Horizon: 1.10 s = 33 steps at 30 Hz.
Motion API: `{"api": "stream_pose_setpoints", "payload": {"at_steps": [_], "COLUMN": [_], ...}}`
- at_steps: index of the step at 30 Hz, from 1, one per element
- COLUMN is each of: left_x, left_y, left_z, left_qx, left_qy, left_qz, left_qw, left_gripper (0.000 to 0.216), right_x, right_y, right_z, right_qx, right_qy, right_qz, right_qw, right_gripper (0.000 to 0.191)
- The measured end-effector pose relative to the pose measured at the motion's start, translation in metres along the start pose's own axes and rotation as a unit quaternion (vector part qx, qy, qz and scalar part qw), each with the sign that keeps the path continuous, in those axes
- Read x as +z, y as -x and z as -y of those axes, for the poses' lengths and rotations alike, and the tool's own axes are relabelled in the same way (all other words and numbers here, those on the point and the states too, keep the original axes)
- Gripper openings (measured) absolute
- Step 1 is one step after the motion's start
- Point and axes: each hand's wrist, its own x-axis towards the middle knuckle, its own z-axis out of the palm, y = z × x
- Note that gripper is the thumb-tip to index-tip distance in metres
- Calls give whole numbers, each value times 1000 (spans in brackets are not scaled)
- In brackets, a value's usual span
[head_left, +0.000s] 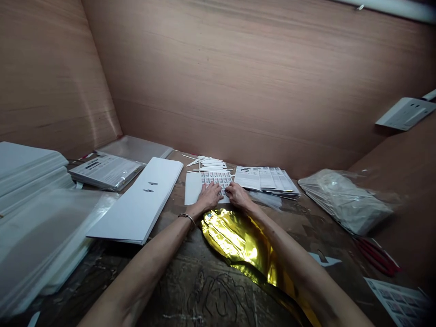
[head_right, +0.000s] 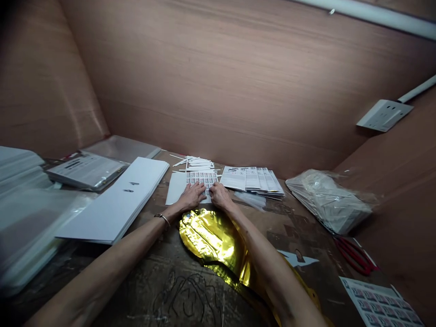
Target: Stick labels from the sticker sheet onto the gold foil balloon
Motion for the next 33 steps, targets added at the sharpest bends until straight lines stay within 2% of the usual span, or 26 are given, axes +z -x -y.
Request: {"api": "stream_pose_setpoints", "payload": {"at_steps": [7, 18, 21, 26, 29, 33], "left_x": [-6, -6, -7, -7, -6, -5], "left_y": [2, 3, 4, 4, 3, 4], "left_z": [-3, -3, -4, -5, -4, -3], "left_qx": [2, 7, 6, 7, 6, 13], "left_qy": [-1, 12, 10, 11, 14, 16], "left_qz": [-1, -14, -13, -13, -15, -24], "left_qw": [1000, 1000, 1000, 1000, 1000, 1000], "left_gripper": [34, 33, 32, 33, 33, 31], "right_x": [-2, -4, -6, -3, -1, -1], "right_y": [-8, -24, -28, -28, -27, -22], "right_z": [-3, -2, 2, 6, 4, -2], "right_qx": [26, 149, 126, 48, 55, 63], "right_qy": [-65, -77, -32, 5, -35, -152], "right_qz": [-8, 45, 58, 22, 14, -21], "right_qw": [998, 985, 990, 999, 998, 986], "right_gripper": [22, 18, 16, 23, 20, 15]}}
